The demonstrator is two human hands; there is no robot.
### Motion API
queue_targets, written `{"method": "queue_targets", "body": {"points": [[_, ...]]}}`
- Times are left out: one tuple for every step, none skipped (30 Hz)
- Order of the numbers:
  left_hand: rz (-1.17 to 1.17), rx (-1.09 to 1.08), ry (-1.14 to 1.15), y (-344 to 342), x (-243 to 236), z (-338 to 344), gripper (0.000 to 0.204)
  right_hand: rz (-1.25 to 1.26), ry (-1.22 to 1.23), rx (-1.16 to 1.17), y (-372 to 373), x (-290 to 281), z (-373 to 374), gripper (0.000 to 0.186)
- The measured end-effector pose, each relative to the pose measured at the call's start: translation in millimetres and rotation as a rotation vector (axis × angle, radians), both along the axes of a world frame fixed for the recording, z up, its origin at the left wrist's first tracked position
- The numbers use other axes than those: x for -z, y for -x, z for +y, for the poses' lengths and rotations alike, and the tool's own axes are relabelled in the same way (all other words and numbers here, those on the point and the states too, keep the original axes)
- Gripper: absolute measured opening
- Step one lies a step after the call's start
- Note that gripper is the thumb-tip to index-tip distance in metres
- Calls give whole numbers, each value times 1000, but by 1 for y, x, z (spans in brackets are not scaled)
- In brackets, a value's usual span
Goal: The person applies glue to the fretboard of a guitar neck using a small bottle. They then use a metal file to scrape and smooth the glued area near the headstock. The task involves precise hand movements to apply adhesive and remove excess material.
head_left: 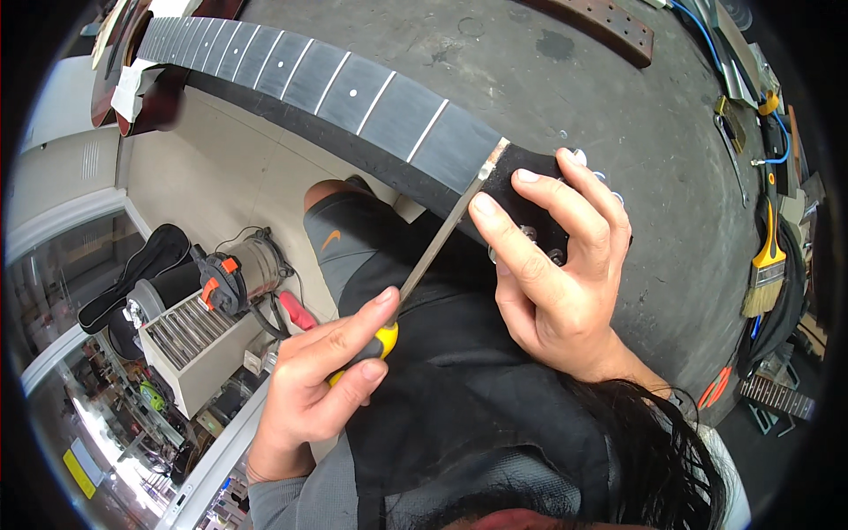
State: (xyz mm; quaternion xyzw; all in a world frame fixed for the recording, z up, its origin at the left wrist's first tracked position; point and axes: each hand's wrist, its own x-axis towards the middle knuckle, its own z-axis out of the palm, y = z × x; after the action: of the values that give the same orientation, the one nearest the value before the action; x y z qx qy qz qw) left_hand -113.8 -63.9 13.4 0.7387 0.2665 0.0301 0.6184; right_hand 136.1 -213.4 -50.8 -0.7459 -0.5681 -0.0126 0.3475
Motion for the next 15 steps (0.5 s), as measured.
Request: {"method": "queue_targets", "body": {"points": [[-6, -1, -3, -1, 0, 1, 61, -3, 2, 2, 0, 0, 0, 70], [-12, -2, -5, -4, 1, 1, 61, -6, 6, 2, 1, -1, 0, 70], [-16, -2, -12, -7, 2, 1, 61, -7, 9, 1, 1, 0, -1, 70], [-13, -8, -8, -6, 1, 0, 61, -7, 8, 1, 0, 0, -1, 70], [-11, -13, -4, -2, -1, -2, 61, -9, 6, 0, -1, 1, -1, 70], [-9, -23, 4, 0, -2, -4, 61, -12, 3, -5, 0, 1, -1, 70], [-4, -25, 10, -2, -2, -4, 61, -15, -1, -8, 0, 2, -1, 70], [1, -27, 15, -7, -2, -3, 61, -20, -4, -8, -1, 3, -1, 71], [7, -26, 18, -9, -3, -2, 62, -25, -10, -3, -1, 4, 0, 71], [6, -22, 18, -8, -3, -2, 62, -25, -11, -1, -1, 3, 0, 71], [5, -17, 18, -5, -3, -2, 62, -25, -12, -1, 0, 3, 0, 72], [3, -12, 17, -4, -2, -2, 61, -19, -9, -4, 0, 3, 0, 72], [-1, -17, 14, -5, -2, -2, 62, -17, -6, -4, 0, 3, 0, 73], [-4, -21, 12, -6, -3, -2, 62, -14, -5, -2, -1, 2, 0, 73], [-7, -28, 10, -6, -5, -3, 62, -13, -2, 0, 0, 2, 0, 73]]}}
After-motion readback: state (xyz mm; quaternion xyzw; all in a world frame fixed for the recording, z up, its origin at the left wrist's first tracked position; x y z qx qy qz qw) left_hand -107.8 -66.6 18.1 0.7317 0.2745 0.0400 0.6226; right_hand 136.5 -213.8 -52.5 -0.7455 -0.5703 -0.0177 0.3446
